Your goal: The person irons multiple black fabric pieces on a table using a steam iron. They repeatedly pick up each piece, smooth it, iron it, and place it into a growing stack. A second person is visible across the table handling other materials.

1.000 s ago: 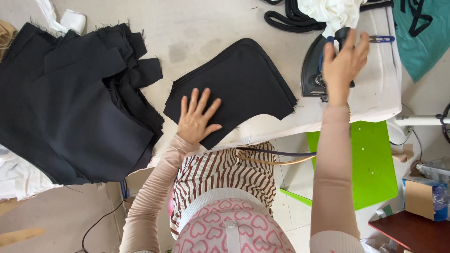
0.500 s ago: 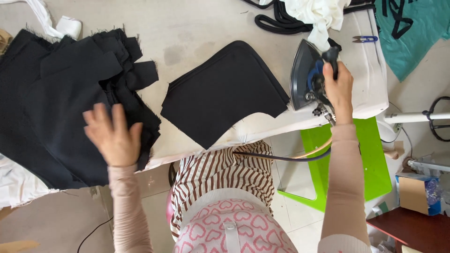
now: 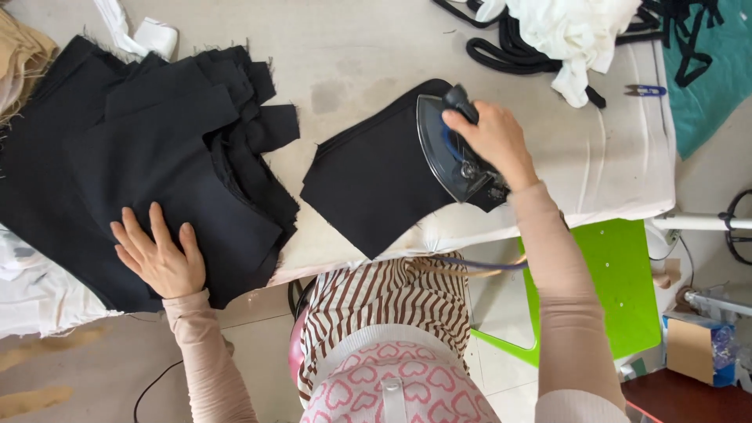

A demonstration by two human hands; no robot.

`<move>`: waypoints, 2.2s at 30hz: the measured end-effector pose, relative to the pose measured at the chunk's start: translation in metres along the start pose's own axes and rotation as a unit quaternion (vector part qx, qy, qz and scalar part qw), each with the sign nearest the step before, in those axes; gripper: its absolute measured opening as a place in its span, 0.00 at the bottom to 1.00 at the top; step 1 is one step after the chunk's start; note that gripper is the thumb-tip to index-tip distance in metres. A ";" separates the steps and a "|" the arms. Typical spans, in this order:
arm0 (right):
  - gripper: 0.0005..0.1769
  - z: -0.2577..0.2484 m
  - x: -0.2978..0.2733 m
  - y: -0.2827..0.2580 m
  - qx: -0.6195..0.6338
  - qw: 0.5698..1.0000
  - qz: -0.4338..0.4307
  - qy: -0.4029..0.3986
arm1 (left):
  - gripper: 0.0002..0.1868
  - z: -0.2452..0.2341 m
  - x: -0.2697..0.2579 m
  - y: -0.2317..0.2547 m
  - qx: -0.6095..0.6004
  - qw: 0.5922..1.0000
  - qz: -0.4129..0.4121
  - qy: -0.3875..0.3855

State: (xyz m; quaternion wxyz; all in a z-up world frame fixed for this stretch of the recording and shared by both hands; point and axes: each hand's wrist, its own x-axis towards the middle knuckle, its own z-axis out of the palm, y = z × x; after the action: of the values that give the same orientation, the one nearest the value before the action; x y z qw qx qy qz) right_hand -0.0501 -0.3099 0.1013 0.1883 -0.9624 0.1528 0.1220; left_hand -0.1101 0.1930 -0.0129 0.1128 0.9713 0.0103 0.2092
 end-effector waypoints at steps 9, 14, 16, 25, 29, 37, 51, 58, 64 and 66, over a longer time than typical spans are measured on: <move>0.38 0.046 0.033 -0.091 -0.070 0.993 -0.094 -0.005 | 0.25 -0.001 0.004 0.005 -0.011 0.999 -0.030 0.026; 0.35 0.076 -0.015 -0.154 -0.083 0.962 -0.237 -0.103 | 0.24 -0.001 0.005 0.003 -0.016 0.999 -0.041 0.006; 0.37 0.079 -0.019 -0.163 -0.079 0.966 -0.215 -0.122 | 0.25 0.011 -0.002 -0.011 -0.019 0.999 -0.037 0.000; 0.32 0.034 0.061 -0.087 -0.003 0.997 -0.070 -0.035 | 0.26 -0.001 0.000 -0.002 -0.035 0.998 -0.044 -0.022; 0.41 0.019 0.086 0.001 -0.006 0.998 -0.027 0.064 | 0.26 0.000 0.000 -0.001 -0.035 0.999 -0.038 -0.005; 0.37 0.002 -0.016 0.096 -0.024 0.995 0.080 0.045 | 0.27 0.000 0.000 -0.004 -0.032 0.999 0.007 -0.006; 0.28 0.006 0.027 0.150 -0.231 0.862 -0.043 0.450 | 0.21 0.097 0.048 0.167 -0.146 0.974 0.135 -0.107; 0.37 0.081 0.050 0.123 -0.045 0.996 -0.033 0.065 | 0.18 0.139 0.039 0.188 -0.135 0.978 0.113 -0.108; 0.24 0.070 0.072 0.071 -0.033 0.982 -0.153 0.104 | 0.10 0.071 0.006 0.159 -0.294 0.941 0.019 -0.169; 0.24 0.038 0.068 0.002 -0.008 0.971 -0.216 0.106 | 0.08 0.029 -0.007 0.133 -0.315 0.937 -0.010 -0.150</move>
State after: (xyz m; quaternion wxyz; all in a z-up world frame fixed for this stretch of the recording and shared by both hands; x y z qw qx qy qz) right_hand 0.0054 -0.3135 0.0468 0.1855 -0.9815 -0.0407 -0.0235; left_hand -0.1083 0.0570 -0.0114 0.4151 0.9060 -0.0637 0.0525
